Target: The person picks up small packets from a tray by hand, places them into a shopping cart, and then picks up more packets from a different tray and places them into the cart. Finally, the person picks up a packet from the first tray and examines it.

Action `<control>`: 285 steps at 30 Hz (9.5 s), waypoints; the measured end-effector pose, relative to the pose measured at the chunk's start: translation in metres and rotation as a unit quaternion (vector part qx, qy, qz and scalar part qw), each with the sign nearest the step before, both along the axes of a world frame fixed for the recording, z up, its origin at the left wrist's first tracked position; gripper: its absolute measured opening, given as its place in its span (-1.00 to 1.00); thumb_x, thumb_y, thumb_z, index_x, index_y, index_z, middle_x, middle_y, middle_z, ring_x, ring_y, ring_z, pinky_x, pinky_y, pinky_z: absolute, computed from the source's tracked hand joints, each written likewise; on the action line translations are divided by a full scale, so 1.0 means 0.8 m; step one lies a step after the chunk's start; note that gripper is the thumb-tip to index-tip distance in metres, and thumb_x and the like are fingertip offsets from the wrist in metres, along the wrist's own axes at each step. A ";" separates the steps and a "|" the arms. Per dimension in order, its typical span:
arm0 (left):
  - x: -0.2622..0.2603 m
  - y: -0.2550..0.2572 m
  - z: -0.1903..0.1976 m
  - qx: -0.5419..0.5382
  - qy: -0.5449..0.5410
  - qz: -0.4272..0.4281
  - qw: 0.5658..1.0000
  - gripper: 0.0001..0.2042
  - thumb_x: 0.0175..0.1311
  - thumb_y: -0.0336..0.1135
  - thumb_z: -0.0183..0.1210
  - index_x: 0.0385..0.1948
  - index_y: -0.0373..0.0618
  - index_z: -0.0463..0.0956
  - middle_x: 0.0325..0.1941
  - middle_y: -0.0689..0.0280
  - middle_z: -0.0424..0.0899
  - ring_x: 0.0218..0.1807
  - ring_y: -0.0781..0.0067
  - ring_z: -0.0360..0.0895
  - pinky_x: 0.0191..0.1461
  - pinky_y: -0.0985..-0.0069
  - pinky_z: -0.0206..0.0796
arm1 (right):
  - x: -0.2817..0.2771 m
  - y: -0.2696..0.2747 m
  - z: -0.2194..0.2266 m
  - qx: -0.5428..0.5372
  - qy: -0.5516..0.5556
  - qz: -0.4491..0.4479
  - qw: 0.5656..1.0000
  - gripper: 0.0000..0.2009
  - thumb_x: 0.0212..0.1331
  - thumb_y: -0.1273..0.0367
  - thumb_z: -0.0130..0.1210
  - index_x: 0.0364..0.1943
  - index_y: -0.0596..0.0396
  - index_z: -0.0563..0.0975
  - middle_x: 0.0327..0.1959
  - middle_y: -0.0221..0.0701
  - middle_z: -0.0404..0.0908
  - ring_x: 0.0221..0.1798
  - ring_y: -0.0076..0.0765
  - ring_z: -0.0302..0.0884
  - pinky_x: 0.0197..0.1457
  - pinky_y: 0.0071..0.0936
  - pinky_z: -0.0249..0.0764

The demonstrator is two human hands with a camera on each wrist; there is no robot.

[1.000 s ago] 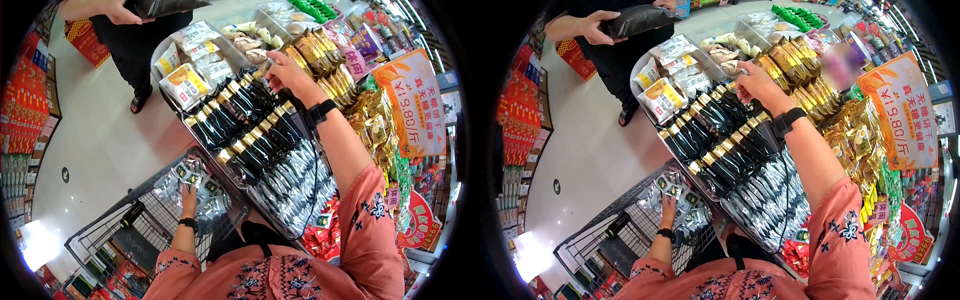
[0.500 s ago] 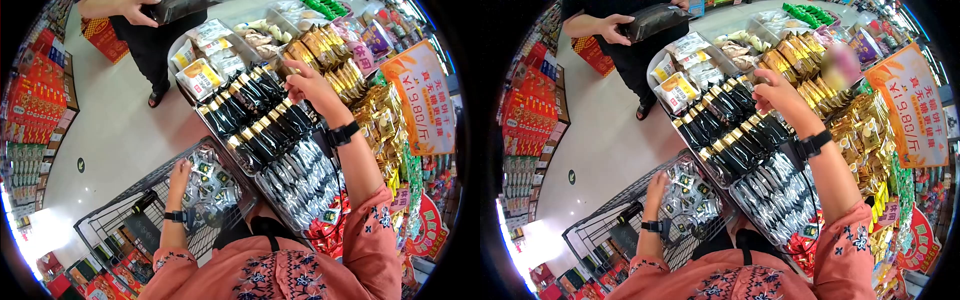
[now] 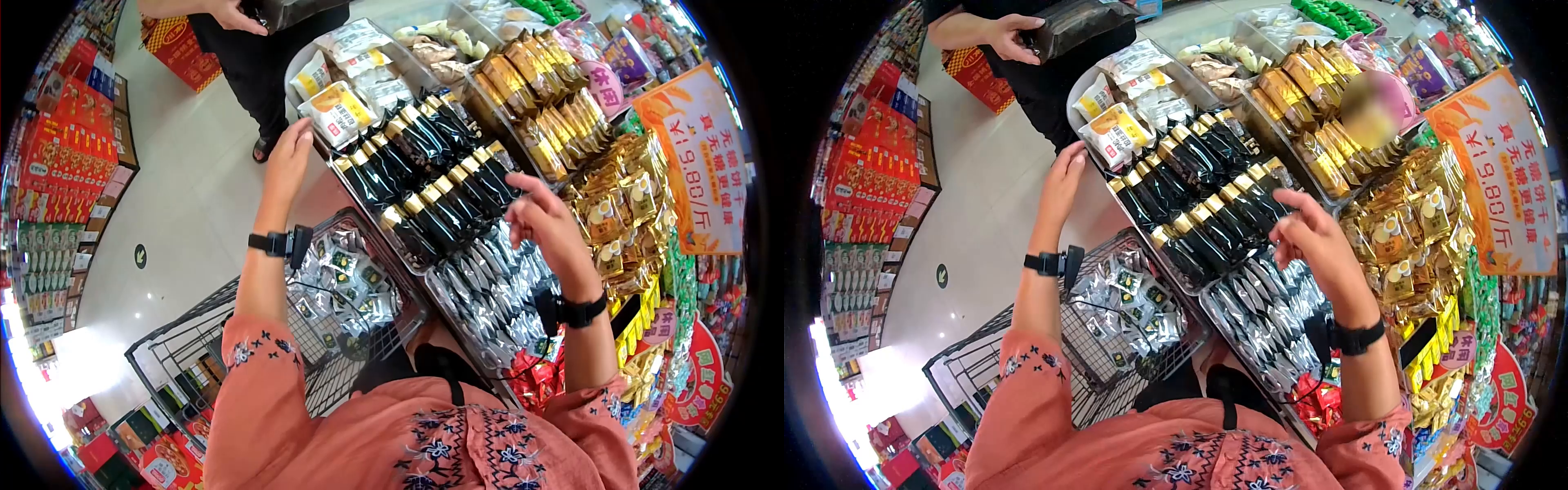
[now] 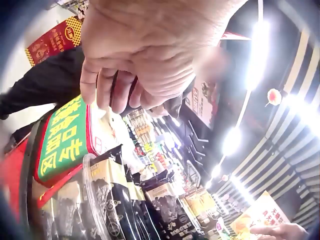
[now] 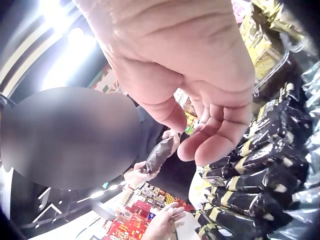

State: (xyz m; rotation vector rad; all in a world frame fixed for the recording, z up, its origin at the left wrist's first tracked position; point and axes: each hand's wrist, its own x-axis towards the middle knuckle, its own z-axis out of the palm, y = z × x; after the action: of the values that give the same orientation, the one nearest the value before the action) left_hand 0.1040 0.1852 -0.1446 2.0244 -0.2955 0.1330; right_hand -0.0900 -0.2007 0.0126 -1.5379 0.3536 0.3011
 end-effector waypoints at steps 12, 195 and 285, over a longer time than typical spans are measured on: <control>0.084 -0.014 -0.038 0.189 -0.117 -0.040 0.974 -0.66 0.45 -0.33 0.00 0.18 0.09 0.62 -0.07 0.03 0.59 0.05 -0.04 0.50 0.24 0.20 0.34 | -0.105 -0.002 -0.029 0.019 0.085 -0.088 0.992 -0.54 0.39 0.37 0.07 0.33 0.20 0.35 -0.25 -0.31 0.60 -0.40 -0.46 0.61 -0.33 -0.50 0.56; -0.411 -0.243 0.067 0.284 -0.088 -0.337 0.894 -0.40 0.05 -0.51 0.33 0.24 -0.01 0.48 0.15 0.20 0.51 0.14 0.03 0.54 0.19 0.18 0.46 | -0.308 -0.025 -0.131 -0.487 -0.235 0.054 0.839 -0.81 0.07 0.37 0.30 -0.27 0.08 0.54 -0.26 -0.18 0.54 -0.13 0.10 0.55 -0.14 -0.02 0.51; -0.387 -0.251 0.118 0.332 -0.168 -0.462 0.805 -0.44 -0.06 -0.33 0.37 0.08 -0.02 0.44 0.04 0.28 0.61 -0.09 0.12 0.67 -0.11 0.25 0.55 | -0.365 -0.022 -0.129 -0.514 -0.272 0.037 0.812 -0.52 -0.13 0.34 0.32 -0.10 0.25 0.42 -0.22 -0.07 0.38 -0.11 0.13 0.40 -0.06 -0.05 0.39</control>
State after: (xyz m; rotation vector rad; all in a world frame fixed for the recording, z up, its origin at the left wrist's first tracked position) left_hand -0.2056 -0.0156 -0.0506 2.2654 -1.7159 -0.2734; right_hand -0.3820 -0.2187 -0.0907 -2.6154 -0.0451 -0.3629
